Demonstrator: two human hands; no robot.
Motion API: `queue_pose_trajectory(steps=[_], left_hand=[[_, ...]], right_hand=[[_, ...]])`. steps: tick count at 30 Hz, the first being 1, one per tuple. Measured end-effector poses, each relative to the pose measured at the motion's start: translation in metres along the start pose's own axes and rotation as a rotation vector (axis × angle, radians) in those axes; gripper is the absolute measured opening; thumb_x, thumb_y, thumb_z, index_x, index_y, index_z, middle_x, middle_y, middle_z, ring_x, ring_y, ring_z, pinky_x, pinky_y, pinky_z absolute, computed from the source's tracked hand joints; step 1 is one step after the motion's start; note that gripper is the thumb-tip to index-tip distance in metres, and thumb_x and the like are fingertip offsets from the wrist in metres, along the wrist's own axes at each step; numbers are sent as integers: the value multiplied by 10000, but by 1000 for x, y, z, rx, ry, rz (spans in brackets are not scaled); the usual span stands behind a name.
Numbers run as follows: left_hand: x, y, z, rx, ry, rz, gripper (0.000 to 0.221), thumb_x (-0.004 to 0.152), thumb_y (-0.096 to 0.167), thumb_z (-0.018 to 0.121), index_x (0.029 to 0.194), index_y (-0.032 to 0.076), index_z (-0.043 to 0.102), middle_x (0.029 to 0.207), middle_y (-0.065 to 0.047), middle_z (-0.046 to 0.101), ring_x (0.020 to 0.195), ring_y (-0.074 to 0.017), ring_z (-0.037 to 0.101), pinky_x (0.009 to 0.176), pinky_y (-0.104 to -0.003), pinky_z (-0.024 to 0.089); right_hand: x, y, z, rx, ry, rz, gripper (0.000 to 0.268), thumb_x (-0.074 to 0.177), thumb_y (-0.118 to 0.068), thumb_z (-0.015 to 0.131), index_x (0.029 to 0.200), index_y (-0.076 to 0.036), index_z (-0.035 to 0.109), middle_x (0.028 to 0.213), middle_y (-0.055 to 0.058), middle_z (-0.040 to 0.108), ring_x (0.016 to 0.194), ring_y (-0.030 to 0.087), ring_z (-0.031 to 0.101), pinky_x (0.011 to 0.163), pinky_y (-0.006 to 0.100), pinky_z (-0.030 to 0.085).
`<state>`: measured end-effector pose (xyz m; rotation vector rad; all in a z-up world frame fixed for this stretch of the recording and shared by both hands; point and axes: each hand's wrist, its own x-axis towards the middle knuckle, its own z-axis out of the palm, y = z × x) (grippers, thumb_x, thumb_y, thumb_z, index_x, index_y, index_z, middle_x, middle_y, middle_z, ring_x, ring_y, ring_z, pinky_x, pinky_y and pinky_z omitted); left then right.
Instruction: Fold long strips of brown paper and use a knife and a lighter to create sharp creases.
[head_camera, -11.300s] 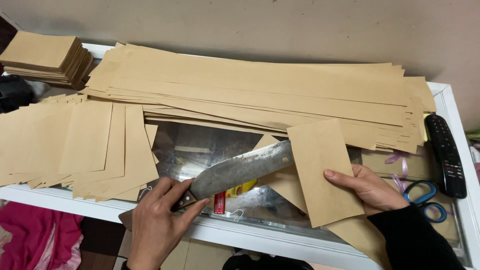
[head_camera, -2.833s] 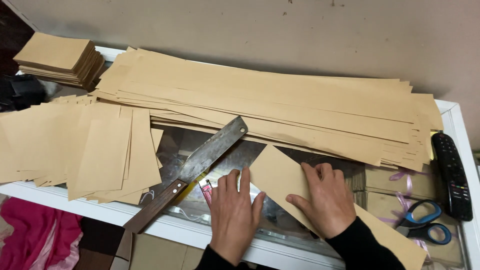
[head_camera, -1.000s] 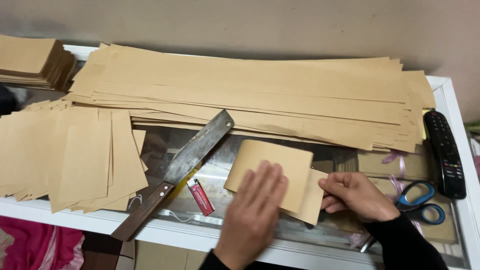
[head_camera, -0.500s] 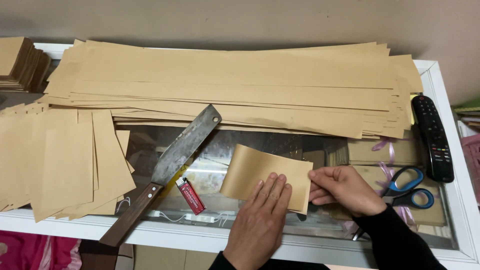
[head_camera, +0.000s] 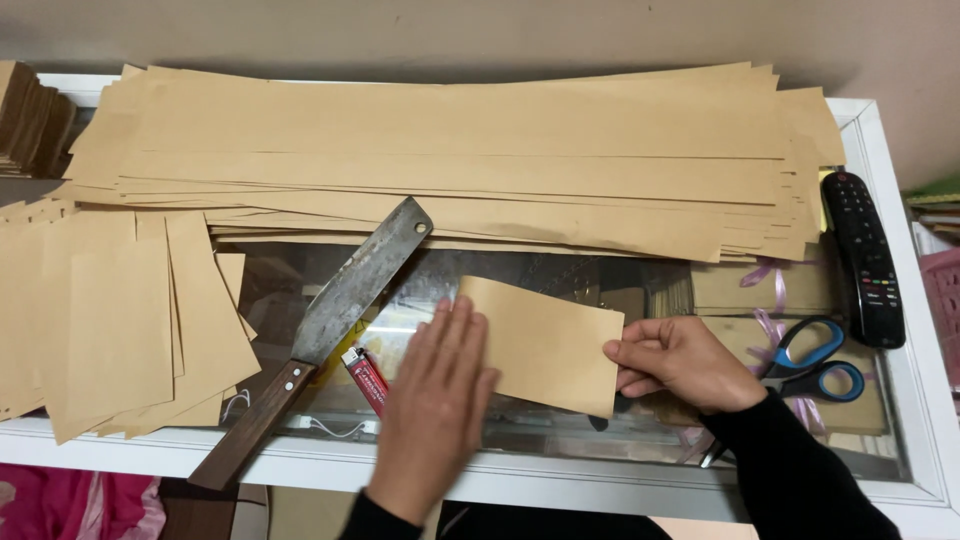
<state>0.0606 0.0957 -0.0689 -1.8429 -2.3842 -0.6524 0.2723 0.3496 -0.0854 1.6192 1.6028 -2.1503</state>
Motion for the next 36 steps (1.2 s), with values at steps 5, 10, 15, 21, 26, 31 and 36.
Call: queue_pose_trajectory(steps=[5,10,15,21,26,31,36], left_hand=[[-4,-23,-6,-28,-8,1,629,1206,312,489,1763,41,377,1860,-160,365,1734,-323,329,1414,-482,267],[-6,-25,-5,-32,2,9,599,1210,273,464,1758,41,396,1852,-143,390,1728,-318,351,1411,-479,280],[-5,-26,-3,0,-8,17,596,1208,277,453,1755,44,409,1844,-134,410,1718,-314,369,1407,-483,274],[-5,-25,-3,29,-19,0,593,1214,300,435,1757,62,412,1841,-117,416,1714,-297,374,1415,-474,256],[-5,-25,-2,50,-11,9,591,1214,302,445,1754,64,422,1837,-109,426,1711,-288,384,1419,-467,255],[-3,-25,-4,37,-5,4,583,1213,298,446,1749,67,438,1827,-100,448,1703,-289,399,1412,-471,266],[-3,-25,-3,47,-1,8,580,1209,300,452,1739,62,455,1818,-109,463,1696,-296,412,1408,-474,270]], right_hand=[[8,6,-6,-2,-39,18,180,997,-88,885,981,40,759,821,288,829,776,312,831,724,378,702],[2,3,-4,-10,-27,31,182,999,-78,882,988,63,767,820,296,834,772,314,834,723,375,702],[4,3,-4,-25,-43,35,187,1006,-87,874,987,62,762,824,299,836,785,309,837,730,374,703],[4,3,-4,-16,-38,33,197,1000,-89,881,965,61,758,814,300,837,776,316,843,720,373,703],[7,6,-6,-11,-36,47,186,1001,-88,872,992,54,752,847,311,852,808,334,854,733,397,709],[7,5,-7,-19,-35,57,170,1002,-88,876,983,43,770,857,293,854,809,328,850,737,402,706],[8,5,-6,-13,-49,55,168,1009,-82,867,989,54,770,853,299,855,805,324,848,734,391,704]])
